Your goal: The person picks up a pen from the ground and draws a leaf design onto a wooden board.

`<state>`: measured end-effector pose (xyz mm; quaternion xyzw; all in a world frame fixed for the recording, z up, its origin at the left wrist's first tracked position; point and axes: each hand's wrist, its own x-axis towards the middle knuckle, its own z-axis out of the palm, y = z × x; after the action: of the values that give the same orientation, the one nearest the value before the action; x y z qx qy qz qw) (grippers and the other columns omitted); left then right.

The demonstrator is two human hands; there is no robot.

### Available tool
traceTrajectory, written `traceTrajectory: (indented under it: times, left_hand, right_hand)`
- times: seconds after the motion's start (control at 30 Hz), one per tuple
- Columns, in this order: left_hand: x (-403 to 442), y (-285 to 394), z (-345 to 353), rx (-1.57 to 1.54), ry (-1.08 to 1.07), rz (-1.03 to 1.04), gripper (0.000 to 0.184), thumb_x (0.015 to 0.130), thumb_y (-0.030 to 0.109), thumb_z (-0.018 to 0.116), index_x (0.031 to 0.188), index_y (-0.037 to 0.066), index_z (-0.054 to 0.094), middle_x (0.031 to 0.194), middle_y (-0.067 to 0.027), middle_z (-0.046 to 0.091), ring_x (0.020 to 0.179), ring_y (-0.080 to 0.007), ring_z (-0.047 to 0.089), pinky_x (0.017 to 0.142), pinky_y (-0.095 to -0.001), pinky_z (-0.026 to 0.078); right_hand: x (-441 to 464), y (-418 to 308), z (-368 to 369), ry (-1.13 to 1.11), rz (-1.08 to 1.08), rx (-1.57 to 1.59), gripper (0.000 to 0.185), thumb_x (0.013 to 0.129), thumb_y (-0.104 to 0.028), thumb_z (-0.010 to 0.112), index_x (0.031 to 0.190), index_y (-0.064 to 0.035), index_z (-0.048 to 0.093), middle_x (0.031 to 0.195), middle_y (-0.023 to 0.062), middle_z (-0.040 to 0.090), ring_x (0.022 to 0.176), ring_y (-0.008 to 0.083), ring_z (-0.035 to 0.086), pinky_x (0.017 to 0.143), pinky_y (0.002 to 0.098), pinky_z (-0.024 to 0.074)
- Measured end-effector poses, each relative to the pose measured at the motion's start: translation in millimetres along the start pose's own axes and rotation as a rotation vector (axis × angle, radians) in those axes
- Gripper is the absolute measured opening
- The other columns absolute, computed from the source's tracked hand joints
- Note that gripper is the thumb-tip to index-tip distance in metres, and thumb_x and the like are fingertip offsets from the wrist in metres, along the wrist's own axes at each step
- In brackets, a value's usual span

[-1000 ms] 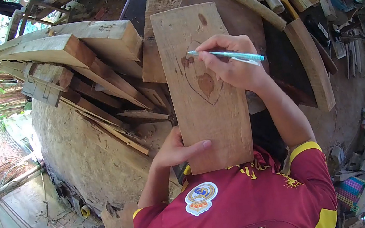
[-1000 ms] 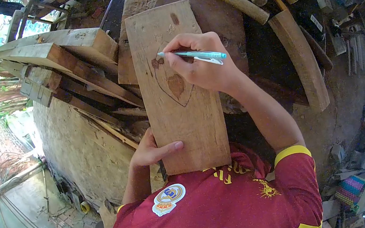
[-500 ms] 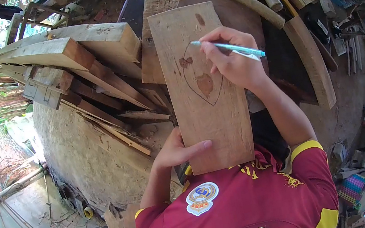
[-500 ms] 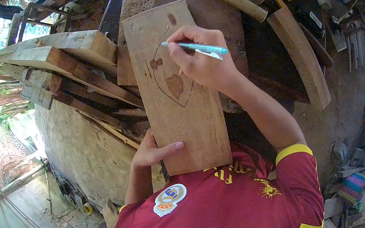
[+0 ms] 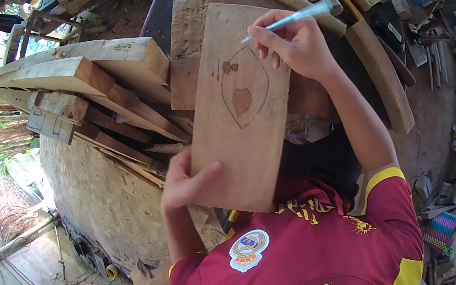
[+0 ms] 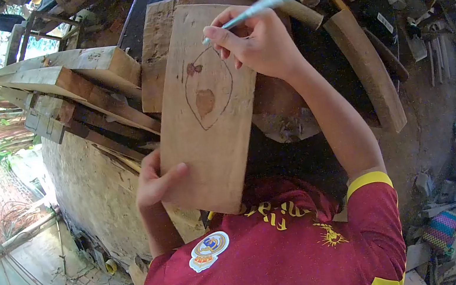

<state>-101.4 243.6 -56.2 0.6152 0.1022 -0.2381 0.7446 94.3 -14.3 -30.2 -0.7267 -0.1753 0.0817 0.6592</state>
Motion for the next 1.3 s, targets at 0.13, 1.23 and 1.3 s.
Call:
traceTrajectory:
  times: [0.13,1.23,1.3]
  left_hand:
    - [-1.5,4.5,-10.1,0.047,0.026,0.035,0.052,0.088,0.017,0.075,0.130,-0.007,0.055,0.117,-0.0059,0.067,0.105,-0.0114,0.062,0.093,-0.0290,0.049]
    - [-0.9,-2.4,-12.9,-0.002,0.026,0.017,0.052,0.087,0.017,0.077,0.130,-0.006,0.056,0.117,-0.0061,0.067,0.106,-0.0113,0.061,0.093,-0.0289,0.048]
    - [-1.1,-1.4,-12.7,-0.003,0.023,0.016,0.052,0.088,0.017,0.076,0.130,-0.005,0.056,0.117,-0.0060,0.067,0.106,-0.0111,0.061,0.094,-0.0289,0.048]
  right_hand:
    - [1.4,9.2,1.7,0.052,-0.009,-0.061,0.024,0.098,-0.026,0.066,0.092,-0.0028,0.064,0.069,0.0009,0.062,0.053,0.0036,0.056,0.042,0.0189,0.0414]
    - [0.7,11.4,-1.4,0.042,-0.048,-0.111,0.018,0.096,-0.017,0.066,0.091,-0.0003,0.067,0.064,0.0006,0.061,0.047,0.0052,0.053,0.042,0.0229,0.0403]
    - [1.1,12.0,-2.1,0.032,-0.082,-0.132,0.019,0.097,-0.019,0.066,0.091,-0.0007,0.068,0.065,0.0004,0.061,0.048,0.0047,0.054,0.042,0.0213,0.0412]
